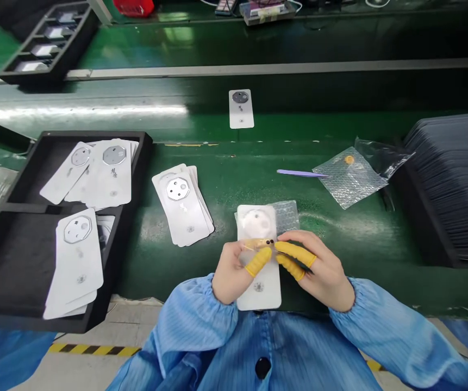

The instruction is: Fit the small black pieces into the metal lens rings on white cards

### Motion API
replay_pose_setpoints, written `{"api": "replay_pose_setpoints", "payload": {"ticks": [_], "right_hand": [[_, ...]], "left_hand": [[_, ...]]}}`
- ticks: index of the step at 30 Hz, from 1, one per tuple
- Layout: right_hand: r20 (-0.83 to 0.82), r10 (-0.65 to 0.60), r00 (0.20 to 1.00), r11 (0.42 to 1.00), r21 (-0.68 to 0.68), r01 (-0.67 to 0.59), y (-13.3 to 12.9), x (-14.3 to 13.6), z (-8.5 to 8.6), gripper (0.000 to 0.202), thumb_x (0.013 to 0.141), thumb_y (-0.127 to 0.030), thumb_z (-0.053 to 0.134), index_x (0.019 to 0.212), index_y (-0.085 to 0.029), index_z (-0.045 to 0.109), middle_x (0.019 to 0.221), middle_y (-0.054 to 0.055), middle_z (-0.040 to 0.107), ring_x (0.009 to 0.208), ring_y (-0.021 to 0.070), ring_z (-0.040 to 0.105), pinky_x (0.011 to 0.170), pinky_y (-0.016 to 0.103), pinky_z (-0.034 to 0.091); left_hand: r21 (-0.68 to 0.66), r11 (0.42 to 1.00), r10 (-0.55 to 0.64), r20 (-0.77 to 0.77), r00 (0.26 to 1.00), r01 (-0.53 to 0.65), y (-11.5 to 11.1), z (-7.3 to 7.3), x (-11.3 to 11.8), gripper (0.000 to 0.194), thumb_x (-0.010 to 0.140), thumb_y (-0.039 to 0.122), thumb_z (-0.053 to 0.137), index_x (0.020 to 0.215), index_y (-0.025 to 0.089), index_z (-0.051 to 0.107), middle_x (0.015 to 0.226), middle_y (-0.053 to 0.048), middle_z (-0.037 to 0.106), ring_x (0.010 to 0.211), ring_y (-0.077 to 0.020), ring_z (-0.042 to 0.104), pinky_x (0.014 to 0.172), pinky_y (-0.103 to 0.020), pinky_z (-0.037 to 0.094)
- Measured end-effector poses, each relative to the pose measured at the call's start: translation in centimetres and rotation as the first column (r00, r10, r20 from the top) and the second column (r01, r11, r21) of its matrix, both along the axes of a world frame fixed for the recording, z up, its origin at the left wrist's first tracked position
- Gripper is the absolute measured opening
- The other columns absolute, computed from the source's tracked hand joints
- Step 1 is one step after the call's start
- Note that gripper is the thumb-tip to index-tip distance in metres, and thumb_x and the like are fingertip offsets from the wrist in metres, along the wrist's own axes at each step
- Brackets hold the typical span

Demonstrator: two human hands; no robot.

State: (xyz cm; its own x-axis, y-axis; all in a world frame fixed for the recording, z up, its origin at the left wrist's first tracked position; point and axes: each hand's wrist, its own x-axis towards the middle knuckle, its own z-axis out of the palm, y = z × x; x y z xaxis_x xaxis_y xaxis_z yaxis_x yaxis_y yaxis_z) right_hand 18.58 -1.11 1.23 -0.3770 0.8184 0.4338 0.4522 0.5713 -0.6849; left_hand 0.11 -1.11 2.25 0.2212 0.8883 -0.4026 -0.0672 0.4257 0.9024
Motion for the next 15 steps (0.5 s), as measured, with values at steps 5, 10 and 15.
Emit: {"api": "replay_pose_setpoints", "payload": {"ticks": [5,10,15], "right_hand": [[-0.043,-0.022,0.999,0.999,-0.034,0.021,0.6,0.2,1.0,0.030,0.084,-0.010,0.061,0.111,-0.022,0.059,0.102,0.007,0.064,0.093,0.0191,0.063,0.077,0.035,0.057],[0.155,0.102,0.983,0.975,0.180,-0.129,1.3,0.0,0.4,0.028,0.087,-0.006,0.049,0.111,-0.019,0.058,0.101,0.011,0.066,0.096,0.0219,0.063,0.078,0.040,0.060],[0.098,0.093,0.991,0.968,0.222,-0.113,1.3,-0.4,-1.8,0.029,0.086,-0.006,0.050,0.111,-0.018,0.058,0.103,0.011,0.066,0.097,0.0221,0.064,0.079,0.040,0.060]], "left_hand": [[-0.004,1.000,0.015,-0.008,1.000,-0.015,-0.4,0.0,0.8,0.040,0.078,0.046,0.069,0.096,0.012,0.076,0.096,-0.012,0.075,0.086,-0.0270,0.070,0.072,-0.033,0.058],[0.205,0.975,-0.049,-0.161,0.986,0.082,-0.8,-0.6,0.4,0.028,0.086,0.031,0.059,0.108,0.018,0.072,0.105,-0.008,0.074,0.100,-0.0265,0.068,0.090,-0.037,0.053],[0.384,0.885,-0.084,-0.424,0.902,0.263,-0.5,-1.8,0.3,0.030,0.083,0.018,0.057,0.109,0.022,0.071,0.100,-0.008,0.075,0.091,-0.0254,0.070,0.083,-0.036,0.055]]}}
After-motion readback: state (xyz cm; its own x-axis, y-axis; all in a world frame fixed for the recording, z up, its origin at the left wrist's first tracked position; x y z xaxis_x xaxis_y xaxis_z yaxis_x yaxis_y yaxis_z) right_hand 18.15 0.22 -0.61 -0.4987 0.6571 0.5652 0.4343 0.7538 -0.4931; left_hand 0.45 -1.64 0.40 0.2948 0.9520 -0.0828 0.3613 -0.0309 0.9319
